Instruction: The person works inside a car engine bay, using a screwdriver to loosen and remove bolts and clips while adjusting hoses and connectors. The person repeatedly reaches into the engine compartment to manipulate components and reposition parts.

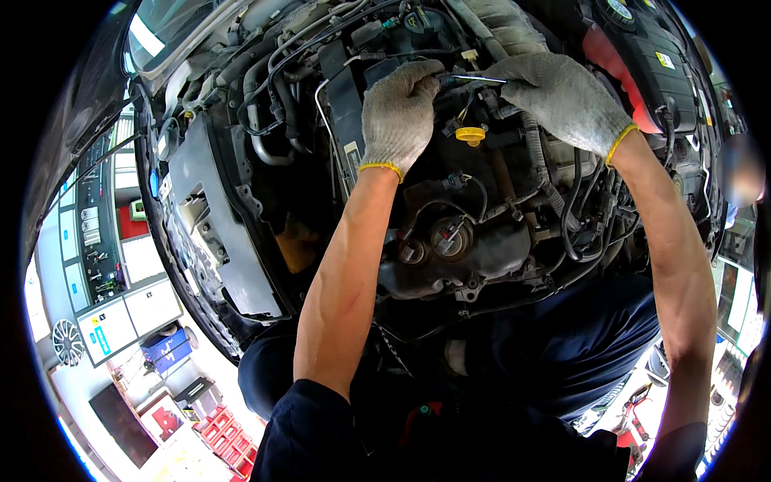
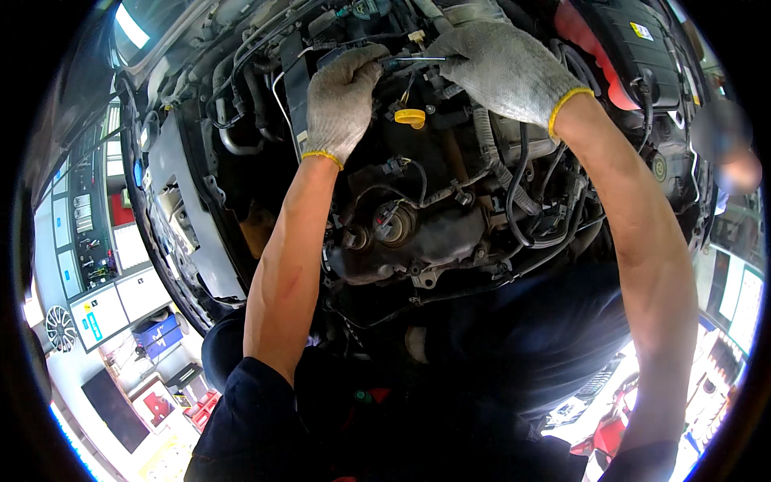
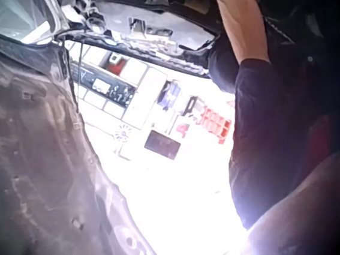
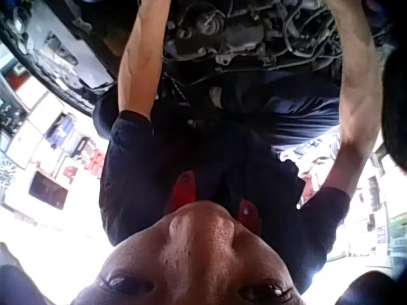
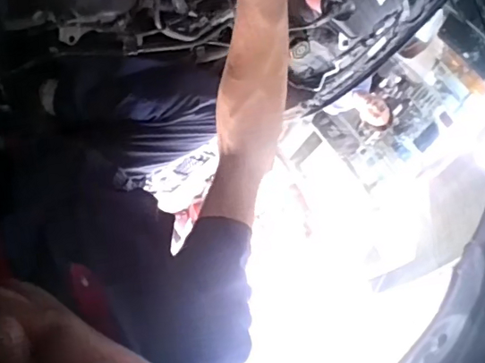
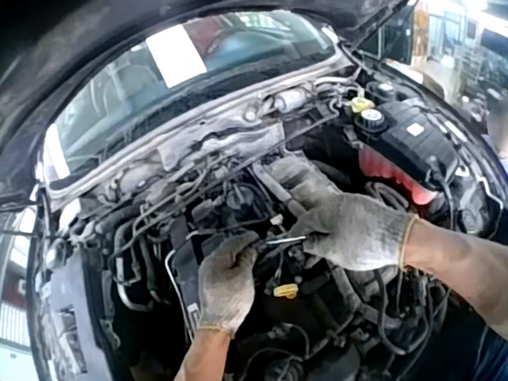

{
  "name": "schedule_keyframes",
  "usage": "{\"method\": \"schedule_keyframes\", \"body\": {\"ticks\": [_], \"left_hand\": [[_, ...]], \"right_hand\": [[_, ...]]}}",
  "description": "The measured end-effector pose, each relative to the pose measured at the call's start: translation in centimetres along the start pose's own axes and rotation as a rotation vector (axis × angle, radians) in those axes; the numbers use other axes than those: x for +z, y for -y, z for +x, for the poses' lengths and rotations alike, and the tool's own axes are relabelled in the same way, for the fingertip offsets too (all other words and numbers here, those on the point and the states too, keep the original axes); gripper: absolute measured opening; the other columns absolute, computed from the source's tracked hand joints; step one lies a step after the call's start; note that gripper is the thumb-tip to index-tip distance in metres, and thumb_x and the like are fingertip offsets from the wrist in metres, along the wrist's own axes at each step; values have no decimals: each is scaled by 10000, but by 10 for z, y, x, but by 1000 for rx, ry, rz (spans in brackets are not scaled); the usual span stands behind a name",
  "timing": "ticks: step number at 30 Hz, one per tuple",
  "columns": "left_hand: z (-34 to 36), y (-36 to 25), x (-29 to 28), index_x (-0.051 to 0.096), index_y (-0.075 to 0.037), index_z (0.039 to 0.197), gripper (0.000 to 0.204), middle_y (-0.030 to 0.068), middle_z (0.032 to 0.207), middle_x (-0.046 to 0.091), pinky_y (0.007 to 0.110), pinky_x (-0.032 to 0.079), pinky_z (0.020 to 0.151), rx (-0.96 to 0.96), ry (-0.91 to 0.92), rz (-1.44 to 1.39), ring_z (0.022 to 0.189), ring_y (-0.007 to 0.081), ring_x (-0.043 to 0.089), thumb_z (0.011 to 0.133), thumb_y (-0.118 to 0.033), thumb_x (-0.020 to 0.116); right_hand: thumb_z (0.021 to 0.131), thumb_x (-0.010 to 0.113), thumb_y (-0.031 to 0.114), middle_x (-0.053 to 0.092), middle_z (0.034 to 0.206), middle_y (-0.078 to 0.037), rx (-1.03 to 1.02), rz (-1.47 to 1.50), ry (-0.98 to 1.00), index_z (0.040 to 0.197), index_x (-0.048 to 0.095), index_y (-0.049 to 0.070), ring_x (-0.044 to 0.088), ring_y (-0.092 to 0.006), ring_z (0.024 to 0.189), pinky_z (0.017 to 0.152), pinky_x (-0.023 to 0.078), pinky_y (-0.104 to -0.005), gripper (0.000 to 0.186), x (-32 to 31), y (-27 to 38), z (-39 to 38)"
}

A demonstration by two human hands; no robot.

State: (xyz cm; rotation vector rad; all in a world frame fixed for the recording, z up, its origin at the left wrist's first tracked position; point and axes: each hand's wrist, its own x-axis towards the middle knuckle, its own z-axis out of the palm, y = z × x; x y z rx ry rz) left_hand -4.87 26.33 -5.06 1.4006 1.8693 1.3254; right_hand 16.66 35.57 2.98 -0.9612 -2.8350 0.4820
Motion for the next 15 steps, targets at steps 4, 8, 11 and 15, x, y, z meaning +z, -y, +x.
{"method": "schedule_keyframes", "body": {"ticks": [4,8,11,15], "left_hand": [[-1,0,-2,750,-40,1219,243,82,1119,771,301,538,937,24,16,8,993,149,701,1007,-69,635],[-3,-5,-1,748,-46,1191,217,61,1083,764,300,541,920,-12,-11,-24,981,145,697,1007,-41,633],[-3,-10,-1,749,-46,1169,199,50,1062,762,295,542,901,-9,-9,-38,972,137,692,1020,-28,618],[-1,2,3,749,-46,1147,186,43,1050,761,288,544,885,-23,-5,-135,964,119,680,1041,-24,597]], "right_hand": [[1019,644,230,764,1031,-123,114,54,-36,1340,706,161,745,-273,987,935,560,-406,334,-1,14,-3],[1015,645,235,754,1065,-155,106,2,-56,1335,704,156,735,-323,1021,949,560,-427,335,-2,19,-8],[1012,643,230,745,1076,-175,78,15,-135,1331,705,154,727,-345,1033,944,562,-441,333,6,13,-10],[1015,633,223,741,1076,-189,47,78,-162,1332,700,149,724,-352,1038,939,566,-454,332,11,11,-9]]}}
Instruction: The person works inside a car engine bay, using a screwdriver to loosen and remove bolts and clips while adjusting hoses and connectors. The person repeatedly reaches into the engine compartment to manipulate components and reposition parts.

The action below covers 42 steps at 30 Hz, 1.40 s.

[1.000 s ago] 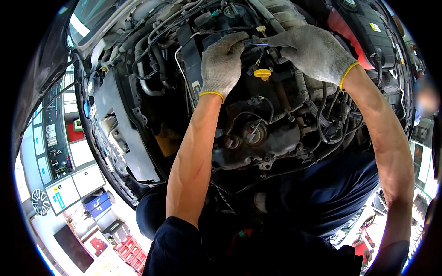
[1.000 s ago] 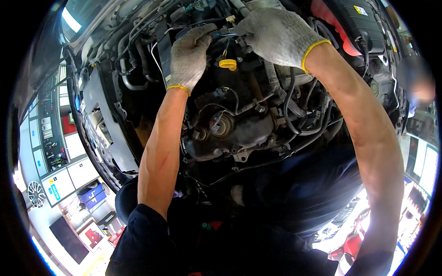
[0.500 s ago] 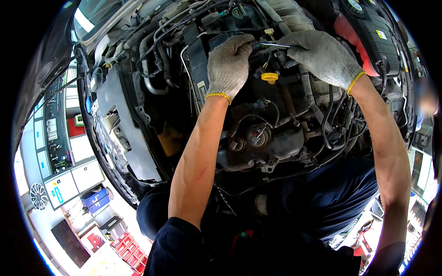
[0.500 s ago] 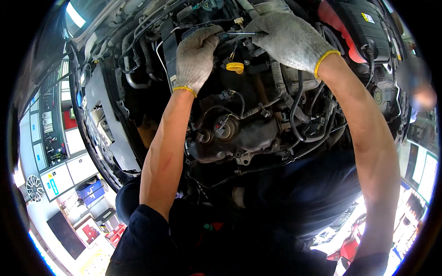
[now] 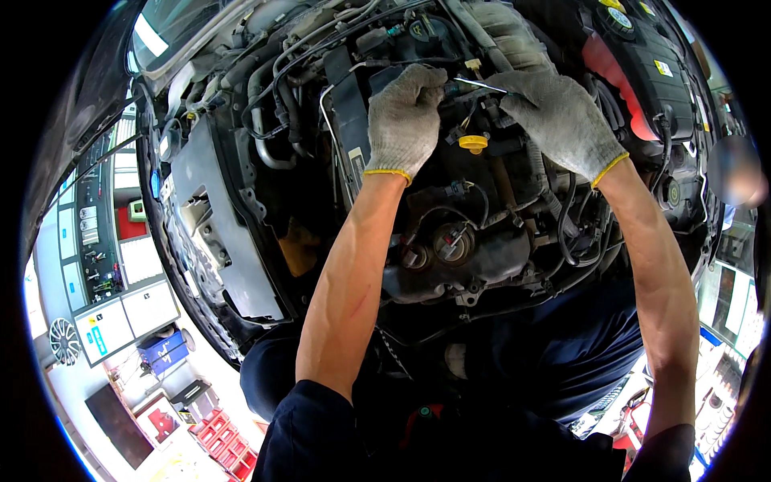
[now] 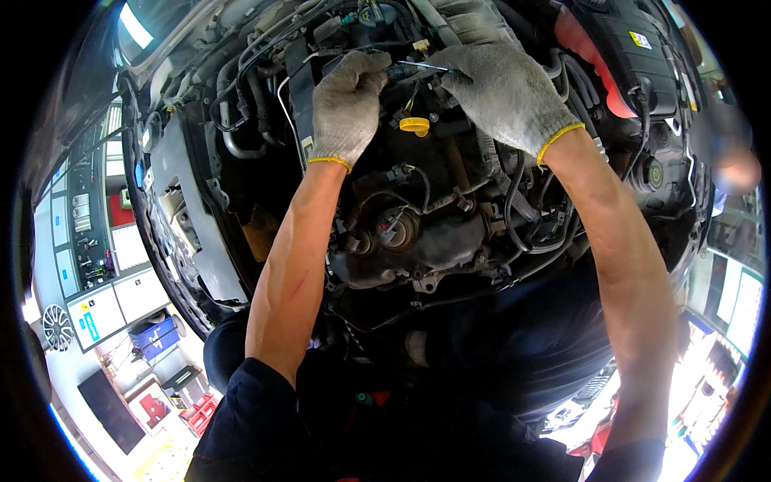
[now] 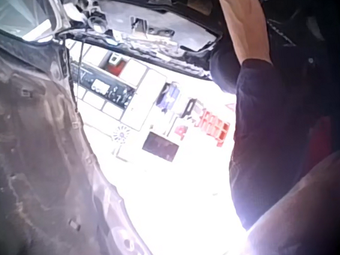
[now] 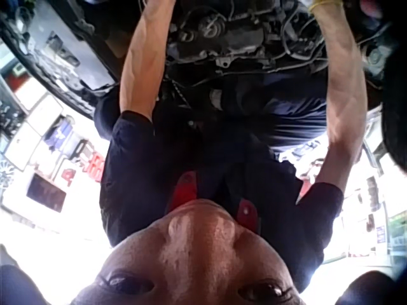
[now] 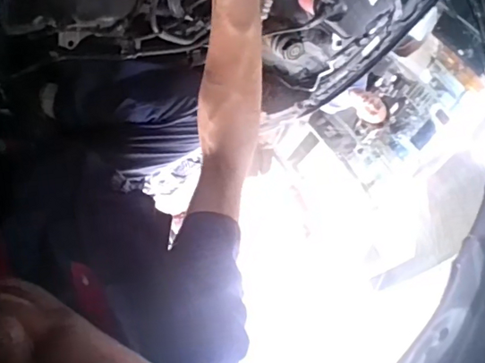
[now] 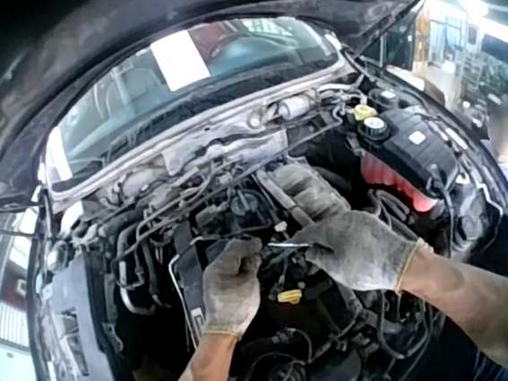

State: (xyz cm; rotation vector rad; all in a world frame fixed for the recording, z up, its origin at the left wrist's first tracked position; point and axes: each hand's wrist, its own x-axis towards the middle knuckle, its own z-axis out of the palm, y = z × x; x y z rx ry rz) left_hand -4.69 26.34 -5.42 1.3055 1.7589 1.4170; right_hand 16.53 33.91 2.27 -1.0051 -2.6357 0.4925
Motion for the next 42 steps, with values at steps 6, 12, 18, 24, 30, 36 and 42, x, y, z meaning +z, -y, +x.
{"method": "schedule_keyframes", "body": {"ticks": [6,12,18,24,30,36,42], "left_hand": [[1,1,0,741,-45,1140,172,51,1068,773,284,545,906,43,2,114,983,117,681,1039,-20,604],[3,-6,-8,742,-46,1126,154,97,1096,779,301,549,926,35,20,38,1014,169,720,994,-29,664],[10,1,-19,740,-89,1244,269,106,1187,766,343,529,989,60,156,80,1101,218,710,986,-128,671],[7,-3,-27,726,-111,1289,338,116,1308,725,373,490,1069,30,201,86,1211,325,662,960,-161,671],[16,6,-32,720,-79,1278,367,145,1209,741,380,524,1000,72,193,77,1140,297,692,920,-149,683],[17,-4,-35,718,-76,1279,363,138,1193,732,379,518,980,84,197,115,1121,291,682,928,-160,678],[17,-3,-31,716,-74,1279,358,131,1178,723,378,512,961,81,209,131,1102,284,673,937,-170,673]], "right_hand": [[1013,628,217,739,1101,-182,30,-16,-22,1333,689,139,720,-379,1011,909,568,-458,335,-1,11,-6],[983,660,207,731,1054,-211,149,22,-101,1241,688,116,702,-412,989,859,563,-501,275,-9,43,-22],[952,681,177,736,1044,-204,-65,-176,-152,1144,705,87,705,-404,1008,868,567,-483,213,3,39,-14],[954,676,175,743,1057,-192,-8,-228,-46,1138,711,110,710,-401,1015,884,571,-460,198,0,44,-7],[957,693,179,746,1089,-182,180,-132,-80,1197,712,117,716,-382,1038,917,560,-445,248,10,76,-13],[972,695,148,724,934,-69,264,434,102,1269,704,16,649,-145,842,796,523,-298,325,9,49,-27],[997,683,204,615,757,34,405,515,-12,1147,710,14,496,-42,641,585,417,-214,244,31,61,-30]]}}
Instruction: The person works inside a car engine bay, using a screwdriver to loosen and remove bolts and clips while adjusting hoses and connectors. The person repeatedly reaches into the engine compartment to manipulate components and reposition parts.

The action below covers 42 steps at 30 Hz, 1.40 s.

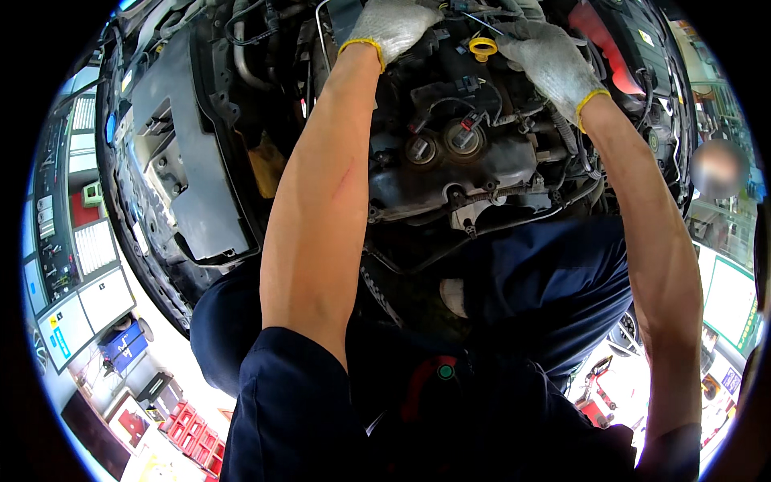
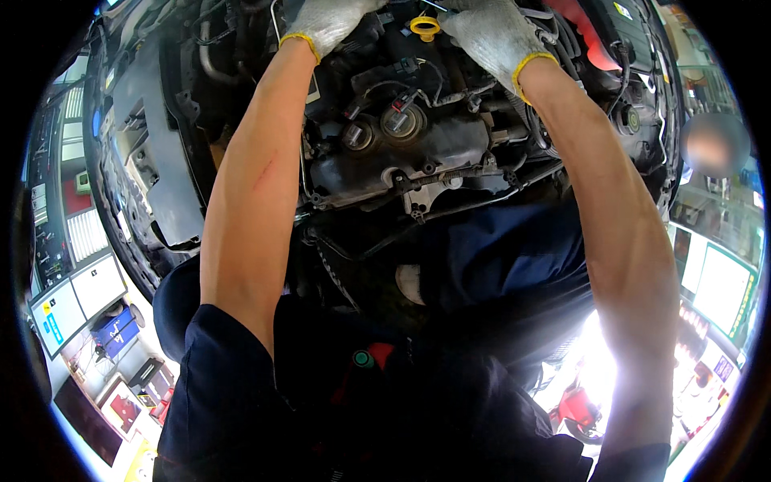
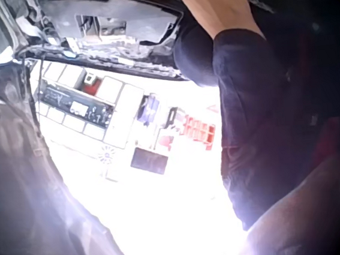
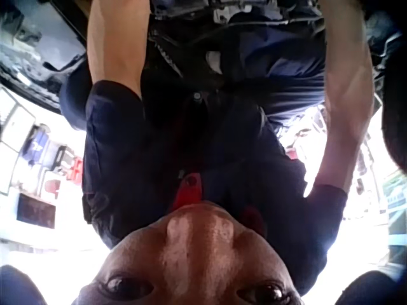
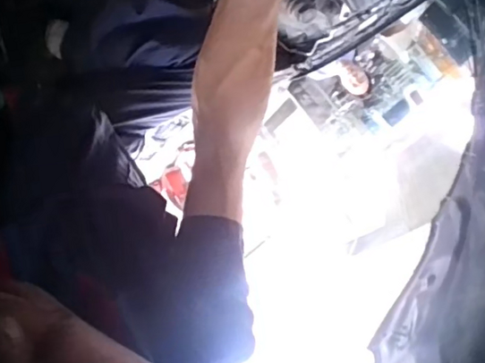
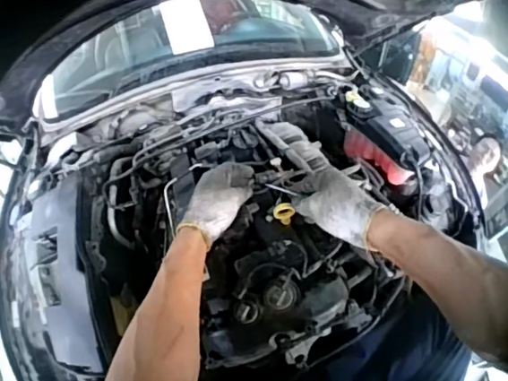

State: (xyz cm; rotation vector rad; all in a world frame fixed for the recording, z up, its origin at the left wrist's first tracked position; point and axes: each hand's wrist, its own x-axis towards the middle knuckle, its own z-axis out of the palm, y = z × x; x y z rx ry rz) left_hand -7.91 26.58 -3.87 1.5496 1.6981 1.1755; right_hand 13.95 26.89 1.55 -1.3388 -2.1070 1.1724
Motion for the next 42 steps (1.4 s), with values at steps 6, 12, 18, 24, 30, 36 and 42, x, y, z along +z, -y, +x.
{"method": "schedule_keyframes", "body": {"ticks": [6,12,18,24,30,36,42], "left_hand": [[0,0,-1,714,-71,1280,355,125,1162,714,377,506,942,0,4,7,1083,278,663,945,-181,668],[-1,-1,-1,712,-69,1280,352,118,1147,705,376,500,922,0,18,6,1065,272,654,954,-191,663],[-2,3,-1,710,-66,1281,350,111,1131,696,375,494,903,3,32,1,1046,265,644,963,-202,658],[-3,9,-7,708,-64,1281,348,105,1116,687,374,488,884,1,35,10,1027,259,635,971,-212,653],[0,14,-3,706,-61,1282,348,98,1100,678,373,482,864,4,61,13,1008,253,626,980,-223,648],[25,3,-1,704,-58,1282,347,91,1085,670,372,476,845,-17,148,61,990,246,616,988,-233,643],[54,-13,-22,702,-56,1283,348,85,1069,661,371,470,826,-40,454,352,971,240,607,997,-244,638]], "right_hand": [[1017,672,301,547,707,55,339,217,238,971,657,94,425,-19,553,469,338,-194,213,-23,26,4],[1058,621,347,489,664,64,393,427,229,951,560,138,347,4,457,356,268,-147,243,-21,11,14],[1095,570,323,479,660,45,564,715,210,1006,515,120,361,0,427,305,296,-154,228,-13,17,14],[1092,581,339,474,670,53,474,714,236,1032,549,95,348,0,425,314,292,-161,254,-10,7,8],[1076,597,346,484,688,54,363,472,121,1092,594,104,346,-9,449,357,275,-178,243,-1,16,-12],[1036,620,377,554,784,45,301,298,-10,1245,683,120,469,-57,584,481,346,-235,337,1,-4,-16],[1046,570,206,721,1089,-148,211,242,-36,1187,692,37,685,-306,1008,915,550,-394,252,12,1,-16]]}}
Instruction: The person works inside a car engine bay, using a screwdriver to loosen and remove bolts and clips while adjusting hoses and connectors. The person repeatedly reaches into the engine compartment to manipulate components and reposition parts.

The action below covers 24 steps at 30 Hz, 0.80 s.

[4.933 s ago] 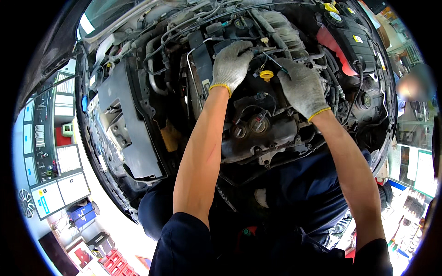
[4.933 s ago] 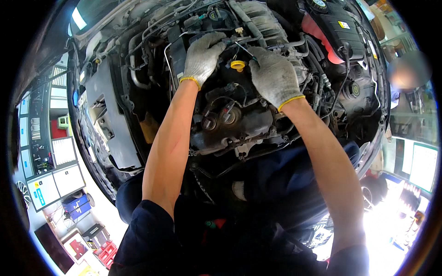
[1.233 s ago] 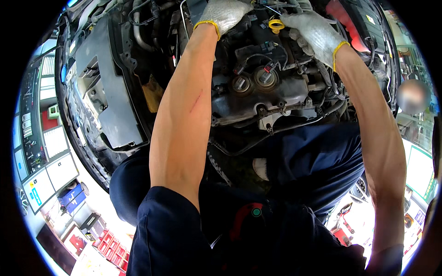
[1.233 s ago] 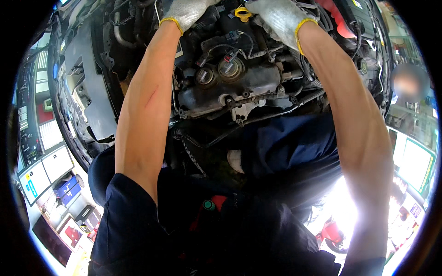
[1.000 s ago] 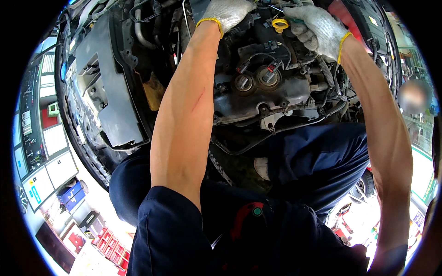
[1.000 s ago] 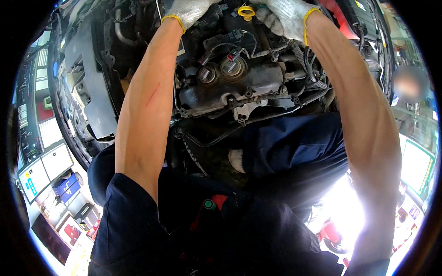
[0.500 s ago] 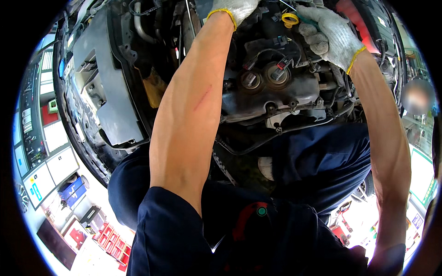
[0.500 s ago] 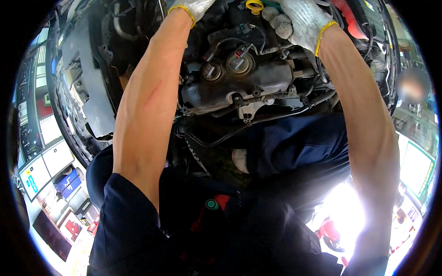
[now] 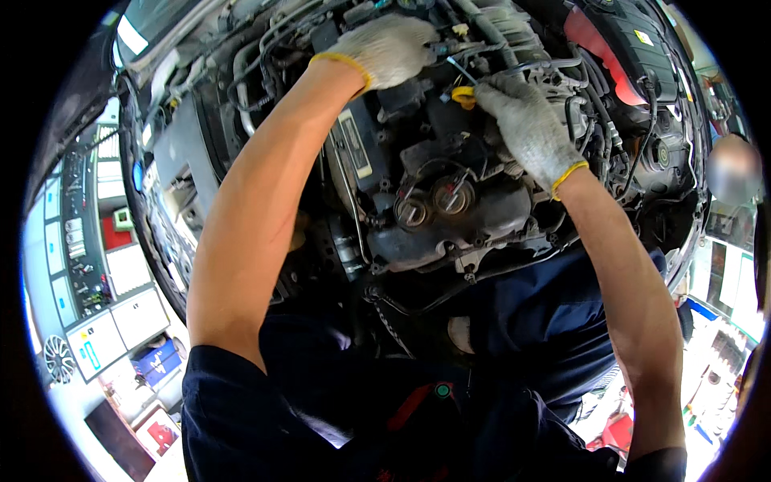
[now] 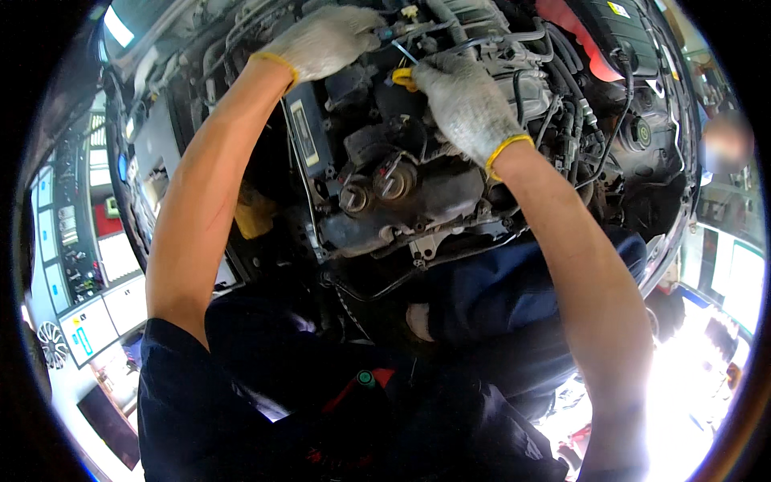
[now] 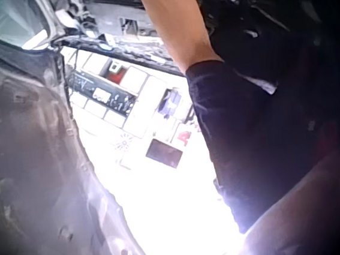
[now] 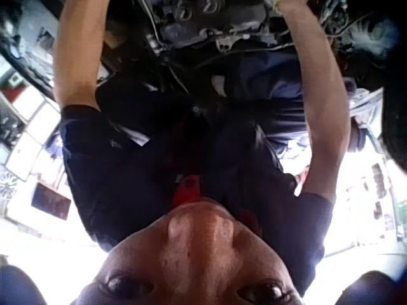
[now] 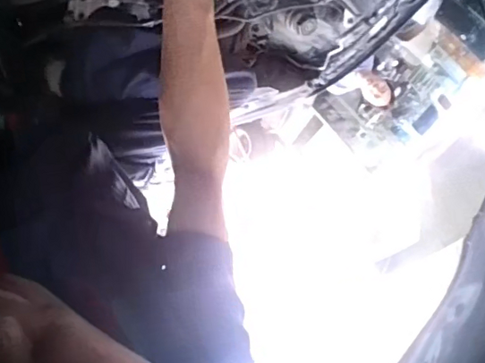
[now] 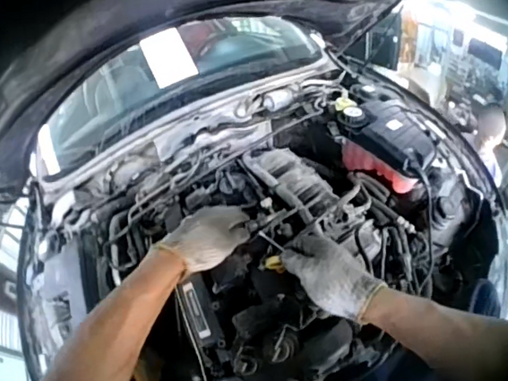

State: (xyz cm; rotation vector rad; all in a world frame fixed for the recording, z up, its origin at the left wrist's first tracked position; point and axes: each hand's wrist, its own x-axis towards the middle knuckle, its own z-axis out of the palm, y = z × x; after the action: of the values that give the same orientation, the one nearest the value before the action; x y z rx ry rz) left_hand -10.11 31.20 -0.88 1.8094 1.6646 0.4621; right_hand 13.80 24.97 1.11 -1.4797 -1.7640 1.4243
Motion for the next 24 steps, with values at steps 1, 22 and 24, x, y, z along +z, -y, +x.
{"method": "schedule_keyframes", "body": {"ticks": [1,22,24], "left_hand": [[-1,1,-5,702,-55,1283,348,83,1067,659,370,469,822,18,50,85,968,239,605,999,-245,637],[-9,-31,10,661,-52,924,194,32,720,531,232,278,405,-628,-163,-909,489,87,369,955,-229,734],[-13,-28,10,660,-60,889,200,31,725,534,256,285,412,-608,-174,-902,489,95,368,914,-233,756]], "right_hand": [[1049,550,213,719,1112,-167,-5,-27,10,1184,692,39,684,-340,1032,925,545,-413,262,-1,-2,2],[1049,523,347,720,1117,-226,-291,-223,-34,1206,687,66,665,-433,1074,931,518,-482,361,4,-36,18],[1051,526,341,723,1094,-223,-114,-131,-14,1187,689,65,671,-427,1046,922,519,-477,348,6,-23,13]]}}
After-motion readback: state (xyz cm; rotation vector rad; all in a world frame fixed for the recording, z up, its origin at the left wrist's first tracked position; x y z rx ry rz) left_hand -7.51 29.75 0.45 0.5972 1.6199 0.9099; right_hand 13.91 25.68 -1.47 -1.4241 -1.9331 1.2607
